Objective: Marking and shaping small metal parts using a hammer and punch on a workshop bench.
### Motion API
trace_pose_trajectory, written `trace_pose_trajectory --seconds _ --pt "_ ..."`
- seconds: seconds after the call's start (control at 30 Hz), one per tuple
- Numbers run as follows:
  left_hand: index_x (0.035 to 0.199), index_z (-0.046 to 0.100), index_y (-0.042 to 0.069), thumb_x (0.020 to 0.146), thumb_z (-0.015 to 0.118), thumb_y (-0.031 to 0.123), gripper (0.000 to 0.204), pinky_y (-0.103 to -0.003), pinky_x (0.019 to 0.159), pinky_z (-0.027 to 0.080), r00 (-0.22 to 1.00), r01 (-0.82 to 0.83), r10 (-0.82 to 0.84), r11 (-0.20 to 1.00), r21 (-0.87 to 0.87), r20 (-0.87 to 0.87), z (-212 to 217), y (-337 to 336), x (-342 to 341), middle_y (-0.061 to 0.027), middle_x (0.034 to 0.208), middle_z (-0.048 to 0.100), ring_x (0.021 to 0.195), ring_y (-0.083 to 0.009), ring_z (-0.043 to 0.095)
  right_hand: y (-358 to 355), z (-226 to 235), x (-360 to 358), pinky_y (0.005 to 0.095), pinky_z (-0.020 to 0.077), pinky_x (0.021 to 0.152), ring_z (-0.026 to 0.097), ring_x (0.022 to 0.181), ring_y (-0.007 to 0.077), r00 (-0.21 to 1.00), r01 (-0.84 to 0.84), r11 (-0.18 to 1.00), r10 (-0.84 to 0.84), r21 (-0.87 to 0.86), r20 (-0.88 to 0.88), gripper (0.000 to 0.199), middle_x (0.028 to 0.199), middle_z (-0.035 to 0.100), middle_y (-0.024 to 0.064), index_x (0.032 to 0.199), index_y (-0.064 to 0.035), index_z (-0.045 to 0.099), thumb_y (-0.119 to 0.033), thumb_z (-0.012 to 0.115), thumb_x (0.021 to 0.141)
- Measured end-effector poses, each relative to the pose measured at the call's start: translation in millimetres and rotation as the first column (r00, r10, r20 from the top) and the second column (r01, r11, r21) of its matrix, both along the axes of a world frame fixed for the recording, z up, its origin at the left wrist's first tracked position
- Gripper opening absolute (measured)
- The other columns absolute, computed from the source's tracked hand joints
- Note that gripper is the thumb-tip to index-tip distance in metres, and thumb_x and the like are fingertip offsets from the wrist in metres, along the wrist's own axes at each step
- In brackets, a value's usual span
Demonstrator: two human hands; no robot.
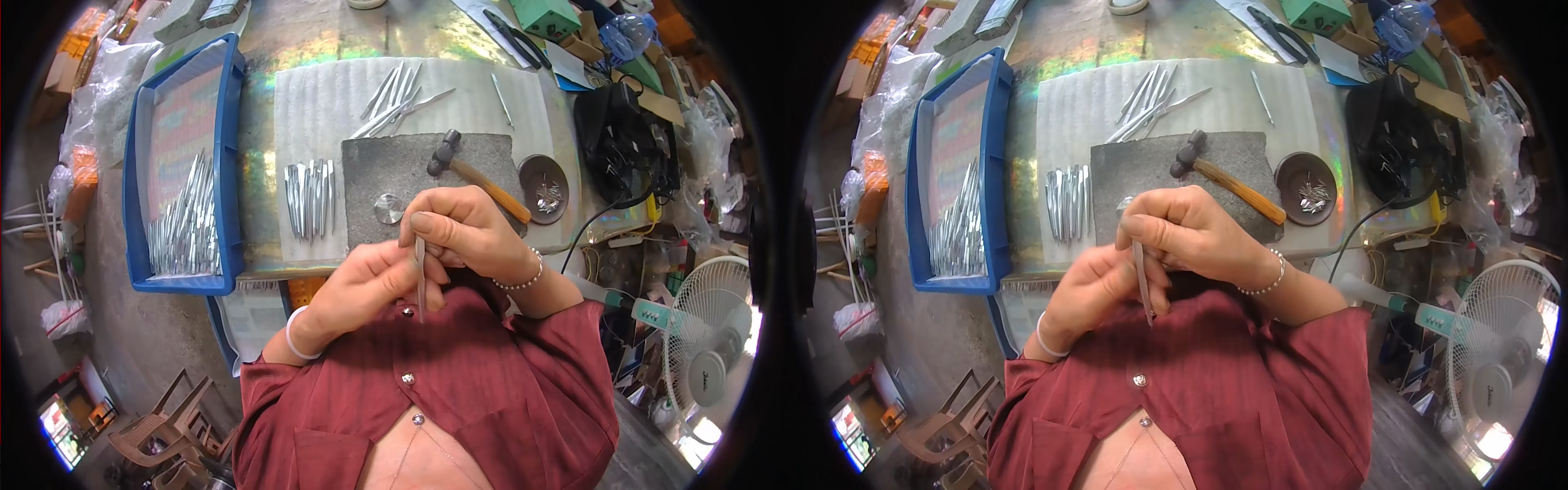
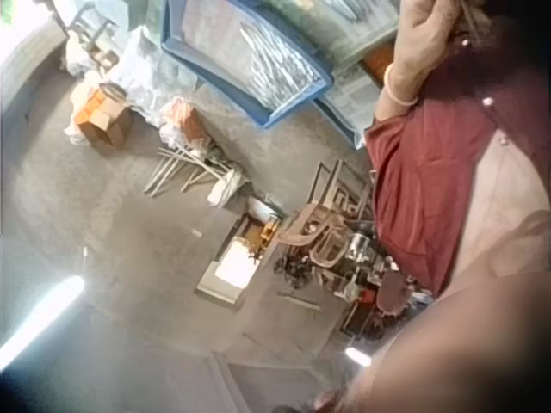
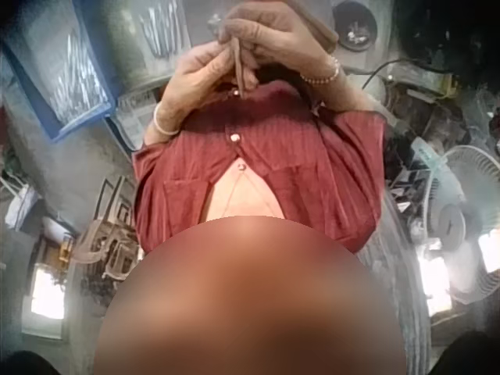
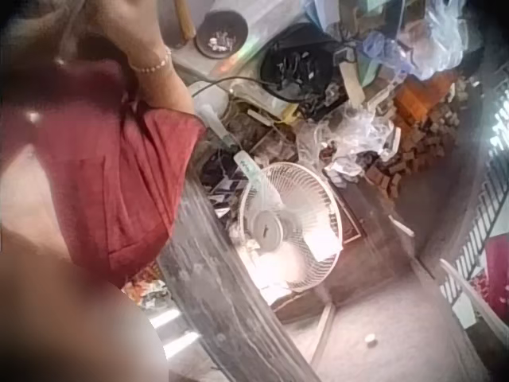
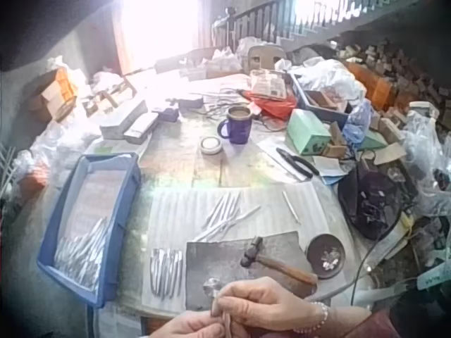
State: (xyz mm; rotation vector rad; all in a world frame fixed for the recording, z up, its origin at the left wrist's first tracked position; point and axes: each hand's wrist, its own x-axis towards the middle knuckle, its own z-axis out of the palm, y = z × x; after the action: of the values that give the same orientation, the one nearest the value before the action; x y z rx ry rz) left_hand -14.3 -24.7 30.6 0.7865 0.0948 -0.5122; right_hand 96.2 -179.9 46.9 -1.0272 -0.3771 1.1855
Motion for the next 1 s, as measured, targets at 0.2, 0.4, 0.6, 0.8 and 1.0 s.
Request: trace_pose_trajectory --seconds 0.2,0.4,0.6,0.8,1.0 --pt "0.104 0.053 -0.002 0.100 0.040 0.028 0.033 -0.027 0.070 0.051 0.995 -0.098 0.096 0.977 -0.188 -0.021 -17.2 -9.9 -9.3 -0.0087 0.076 0.057 0.074 -0.0201 0.062 -1.7 -3.8 -7.5 0.0240 0.0495 0.051 0.062 0.054 0.0114 0.969 0.074 0.997 -0.074 0.010 0.237 0.022 0.064 0.061 0.0064 0.091 0.0054 0.056 -0.012 0.045 0.099" --pt "0.098 0.055 -0.001 0.100 0.043 0.024 0.028 -0.022 0.062 0.047 0.973 -0.215 0.201 0.968 0.127 0.110 -16.7 -14.9 -8.8 -0.0019 0.074 0.055 0.065 -0.0094 0.055 -5.6 -14.6 -17.9 0.0241 0.0494 0.052 0.063 0.056 0.0121 0.966 0.149 0.986 -0.160 0.073 0.202 0.020 0.064 0.061 0.0055 0.090 0.0054 0.059 -0.011 0.050 0.097" --pt "0.096 0.057 -0.001 0.100 0.045 0.019 0.023 -0.022 0.060 0.046 0.985 -0.099 0.087 0.992 0.076 0.148 -28.3 -7.6 -9.4 -0.0020 0.077 0.056 0.064 -0.0076 0.053 -7.5 -24.6 -14.8 0.0231 0.0458 0.051 0.063 0.056 0.0126 0.796 0.071 0.987 -0.144 0.146 0.588 0.015 0.070 0.061 0.0072 0.090 0.0026 0.060 -0.008 0.051 0.095" --pt "0.103 0.059 -0.001 0.099 0.047 0.019 0.024 -0.022 0.061 0.048 0.990 -0.040 0.029 0.996 0.078 0.139 -26.0 -2.9 -9.7 -0.0032 0.079 0.057 0.066 -0.0085 0.055 -8.1 -0.7 -27.2 0.0261 0.0481 0.054 0.064 0.058 0.0188 0.658 0.151 0.989 -0.100 0.000 0.747 0.014 0.066 0.061 0.0075 0.086 -0.0002 0.059 -0.011 0.054 0.093" --pt "0.109 0.059 0.000 0.098 0.048 0.015 0.022 -0.023 0.061 0.048 0.957 -0.131 0.095 0.985 0.115 0.274 -14.5 -2.6 -11.5 -0.0058 0.081 0.059 0.066 -0.0103 0.056 -6.5 0.3 -25.6 0.0269 0.0468 0.052 0.062 0.057 0.0217 0.737 0.085 0.996 -0.091 0.042 0.670 0.013 0.069 0.058 0.0089 0.088 -0.0008 0.058 -0.012 0.054 0.093"
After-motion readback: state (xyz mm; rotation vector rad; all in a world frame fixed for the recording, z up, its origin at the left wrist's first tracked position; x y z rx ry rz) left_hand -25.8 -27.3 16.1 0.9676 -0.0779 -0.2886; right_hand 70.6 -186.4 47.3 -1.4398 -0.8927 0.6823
